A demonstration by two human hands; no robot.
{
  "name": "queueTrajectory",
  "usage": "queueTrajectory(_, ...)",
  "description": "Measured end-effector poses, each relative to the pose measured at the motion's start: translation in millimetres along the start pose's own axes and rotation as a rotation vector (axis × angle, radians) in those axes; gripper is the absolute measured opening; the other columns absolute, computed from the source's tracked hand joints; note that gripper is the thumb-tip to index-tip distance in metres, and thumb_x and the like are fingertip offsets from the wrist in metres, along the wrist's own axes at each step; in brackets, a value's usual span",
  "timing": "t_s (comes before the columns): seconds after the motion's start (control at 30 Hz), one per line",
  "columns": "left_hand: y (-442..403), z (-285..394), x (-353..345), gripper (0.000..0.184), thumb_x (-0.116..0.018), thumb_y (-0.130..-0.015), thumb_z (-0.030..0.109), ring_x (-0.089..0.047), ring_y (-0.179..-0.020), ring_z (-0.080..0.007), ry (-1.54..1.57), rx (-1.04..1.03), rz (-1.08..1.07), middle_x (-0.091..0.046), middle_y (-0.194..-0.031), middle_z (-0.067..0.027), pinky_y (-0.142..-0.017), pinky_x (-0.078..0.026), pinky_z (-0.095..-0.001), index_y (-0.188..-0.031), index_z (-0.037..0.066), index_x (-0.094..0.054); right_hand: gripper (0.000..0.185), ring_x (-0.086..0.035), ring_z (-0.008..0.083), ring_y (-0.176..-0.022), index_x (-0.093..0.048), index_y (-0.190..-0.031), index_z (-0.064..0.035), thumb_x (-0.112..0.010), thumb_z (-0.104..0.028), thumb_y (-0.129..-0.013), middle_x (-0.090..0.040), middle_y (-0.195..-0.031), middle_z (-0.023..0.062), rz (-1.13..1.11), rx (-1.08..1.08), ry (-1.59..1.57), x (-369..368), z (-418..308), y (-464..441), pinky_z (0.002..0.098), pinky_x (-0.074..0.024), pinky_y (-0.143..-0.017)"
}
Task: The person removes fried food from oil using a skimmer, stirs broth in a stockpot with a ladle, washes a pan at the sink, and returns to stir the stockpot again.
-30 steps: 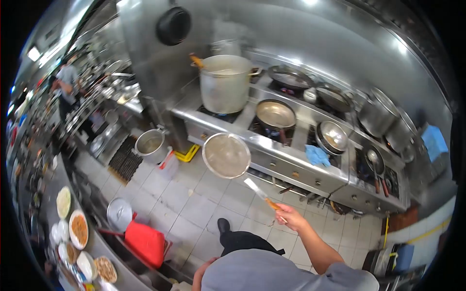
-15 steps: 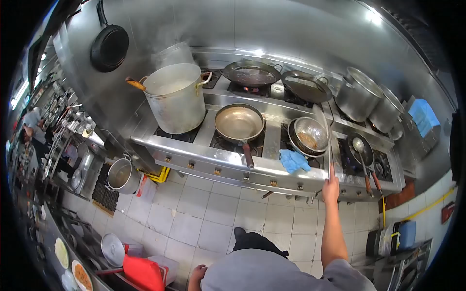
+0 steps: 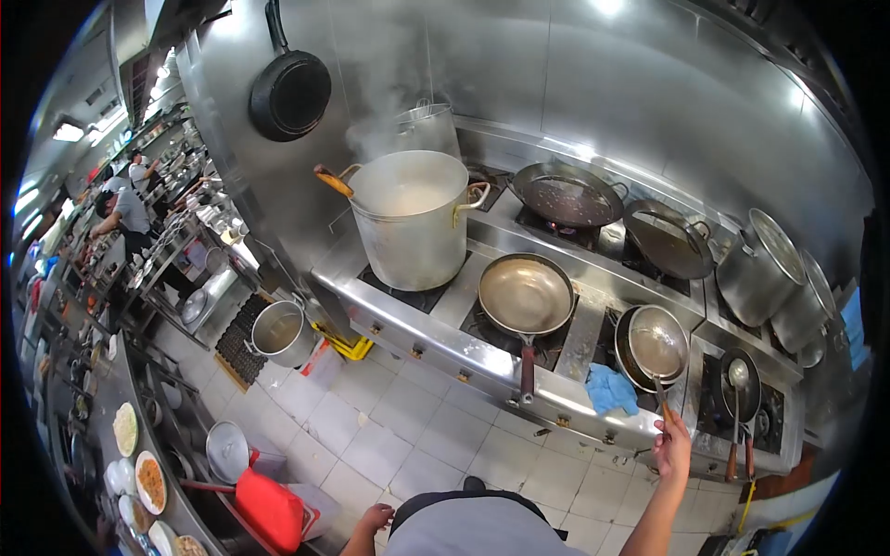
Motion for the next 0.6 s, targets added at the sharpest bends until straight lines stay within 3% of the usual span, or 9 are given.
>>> queueTrajectory(0.07,-2,24,-1,0.034,-0.059,-0.083,0.026,-0.06,-0.062,-0.0172,-0.085,-0.1,0.028,-0.065,-0.082,-0.0077,-0.052,-0.051,-0.0303,-0.109,0.005,-0.061,0.052,-0.047,0.0091,-0.048,-0.03,-0.14,-0.0125,-0.049,-0.024,-0.093,-0.063,-0.087,0.0075,-0.037,-0.02,-0.124,-3,-3,4,0.0231,-0.0371,-0.038)
queueTrajectory(0.13,-18,31,3,0.035,-0.059,-0.082,0.027,-0.061,-0.063,-0.0185,-0.14,-0.116,0.038,-0.065,-0.082,-0.0081,-0.054,-0.051,-0.0312,-0.108,0.005,-0.062,0.054,-0.052,0.0096,-0.054,-0.038,-0.133,-0.0129,-0.049,-0.045,-0.092,-0.065,-0.096,0.0102,-0.097,0.12,-0.255,-12,-18,22,0.0227,-0.0436,-0.043)
queueTrajectory(0.17,-20,38,6,0.035,-0.059,-0.082,0.028,-0.061,-0.064,-0.0185,-0.071,-0.124,0.05,-0.065,-0.082,-0.0082,-0.054,-0.051,-0.0313,-0.108,0.005,-0.062,0.067,-0.057,0.0115,-0.058,-0.035,-0.134,-0.0138,-0.043,-0.061,-0.087,-0.064,-0.101,0.0139,-0.133,0.12,-0.277,-13,-19,27,0.0244,-0.0497,-0.048)
queueTrajectory(0.27,-23,58,21,0.034,-0.058,-0.083,0.026,-0.062,-0.065,-0.0184,0.0,-0.127,0.027,-0.065,-0.084,-0.0088,-0.054,-0.051,-0.0317,-0.109,0.004,-0.059,0.074,-0.06,0.0133,-0.061,-0.031,-0.136,-0.0135,-0.041,-0.065,-0.084,-0.064,-0.102,0.0163,-0.173,0.106,-0.407,-3,1,41,0.0266,-0.0524,-0.051)
queueTrajectory(0.3,-28,61,24,0.033,-0.057,-0.083,0.025,-0.062,-0.065,-0.0186,-0.013,-0.124,-0.002,-0.065,-0.085,-0.0089,-0.054,-0.051,-0.0319,-0.109,0.004,-0.058,0.081,-0.063,0.0157,-0.064,-0.034,-0.135,-0.0084,-0.042,-0.068,-0.081,-0.063,-0.104,0.0179,-0.216,0.151,-0.398,6,14,43,0.0287,-0.0545,-0.054)
queueTrajectory(0.4,-46,66,31,0.035,-0.05,-0.087,0.029,-0.062,-0.071,-0.0202,-0.119,-0.11,-0.083,-0.065,-0.091,-0.0098,-0.057,-0.051,-0.0352,-0.113,0.005,-0.056,0.077,-0.064,0.0249,-0.083,-0.04,-0.131,-0.0002,-0.046,-0.06,-0.084,-0.059,-0.114,0.0216,-0.514,-0.045,-0.28,12,91,48,0.0386,-0.0533,-0.076)
queueTrajectory(0.47,-91,75,45,0.032,-0.051,-0.086,0.026,-0.062,-0.071,-0.0215,-0.671,-0.657,-0.16,-0.065,-0.09,-0.0093,-0.054,-0.05,-0.0363,-0.109,0.005,-0.056,0.065,-0.057,0.0311,-0.109,-0.039,-0.132,0.0018,-0.044,-0.048,-0.091,-0.051,-0.126,0.0231,-0.573,-0.287,-0.121,-25,135,56,0.0459,-0.0432,-0.096)
queueTrajectory(0.57,-89,71,64,0.031,-0.052,-0.086,0.026,-0.062,-0.071,-0.0218,-0.62,-0.388,-0.171,-0.065,-0.089,-0.0095,-0.055,-0.05,-0.0369,-0.108,0.005,-0.056,0.065,-0.05,0.0283,-0.119,-0.024,-0.141,-0.0006,-0.036,-0.046,-0.096,-0.048,-0.131,0.0203,-0.657,-0.439,-0.031,-149,162,51,0.0401,-0.0372,-0.103)
queueTrajectory(0.6,-91,78,68,0.031,-0.052,-0.086,0.026,-0.062,-0.072,-0.0219,-0.622,-0.386,-0.185,-0.064,-0.089,-0.0096,-0.055,-0.05,-0.0371,-0.108,0.005,-0.056,0.062,-0.049,0.029,-0.12,-0.032,-0.136,-0.0037,-0.038,-0.049,-0.094,-0.046,-0.133,0.0197,-0.656,-0.462,-0.023,-188,169,42,0.0429,-0.038,-0.101)
Point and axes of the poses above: each hand's wrist, its own y-axis away from the middle knuckle, its own x-axis out of the back of the hand, z = x × y, the point moved 9 cm from there along -y, towards the middle knuckle
